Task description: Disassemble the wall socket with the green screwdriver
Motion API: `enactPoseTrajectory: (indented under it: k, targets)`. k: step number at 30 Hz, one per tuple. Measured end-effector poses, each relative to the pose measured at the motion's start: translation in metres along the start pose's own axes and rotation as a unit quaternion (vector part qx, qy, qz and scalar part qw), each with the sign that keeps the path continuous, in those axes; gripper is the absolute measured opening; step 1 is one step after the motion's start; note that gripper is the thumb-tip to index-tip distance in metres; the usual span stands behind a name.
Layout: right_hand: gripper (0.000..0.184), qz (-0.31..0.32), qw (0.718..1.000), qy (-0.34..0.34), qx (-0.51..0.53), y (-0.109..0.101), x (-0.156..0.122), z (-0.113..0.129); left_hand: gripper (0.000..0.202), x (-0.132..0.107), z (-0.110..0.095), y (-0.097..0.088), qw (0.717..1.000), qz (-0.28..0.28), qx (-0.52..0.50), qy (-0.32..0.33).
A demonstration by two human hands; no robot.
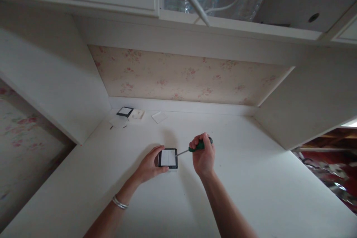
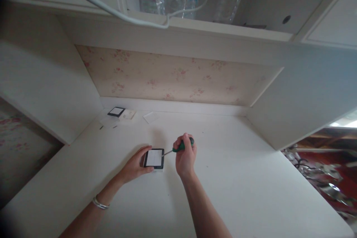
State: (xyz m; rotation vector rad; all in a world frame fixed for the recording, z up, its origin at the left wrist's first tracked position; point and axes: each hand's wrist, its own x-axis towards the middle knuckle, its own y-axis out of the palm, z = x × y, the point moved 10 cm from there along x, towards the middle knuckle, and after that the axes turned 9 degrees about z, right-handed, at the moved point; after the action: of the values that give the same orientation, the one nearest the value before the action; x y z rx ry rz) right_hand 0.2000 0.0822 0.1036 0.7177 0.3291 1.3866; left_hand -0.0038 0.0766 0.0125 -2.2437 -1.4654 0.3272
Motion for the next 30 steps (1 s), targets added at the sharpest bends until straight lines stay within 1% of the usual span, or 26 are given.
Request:
enactPoseTrajectory:
  k: [5, 9, 13, 20, 23, 30]
  targets:
    - [0.024, -0.007, 1.0, 0.004, -0.028, -0.002, -0.004, -0.006, 0.07, 0.004, -0.005, -0.001, 1.0, 0.006, 0.0, 0.005]
    - [0.024, 0.002, 0.999, -0.005, -0.047, 0.0, -0.004, -0.004, 0.072, 0.012, -0.02, 0.004, 0.998, 0.031, 0.057, 0.026]
    - [0.023, 0.005, 0.999, -0.004, -0.054, 0.002, -0.004, -0.004, 0.065, 0.02, -0.032, 0.011, 0.992, 0.056, 0.111, 0.038]
    - [0.02, 0.026, 0.999, -0.001, -0.03, 0.002, -0.005, -0.009, 0.068, 0.026, -0.036, 0.015, 0.987, 0.082, 0.131, 0.034]
    - [0.019, 0.01, 1.0, -0.015, -0.008, -0.005, -0.006, -0.009, 0.063, 0.028, -0.039, 0.018, 0.985, 0.093, 0.14, 0.037]
    - [0.02, -0.038, 0.997, -0.06, 0.017, -0.017, -0.012, -0.007, 0.058, 0.029, -0.042, 0.022, 0.978, 0.103, 0.18, 0.018]
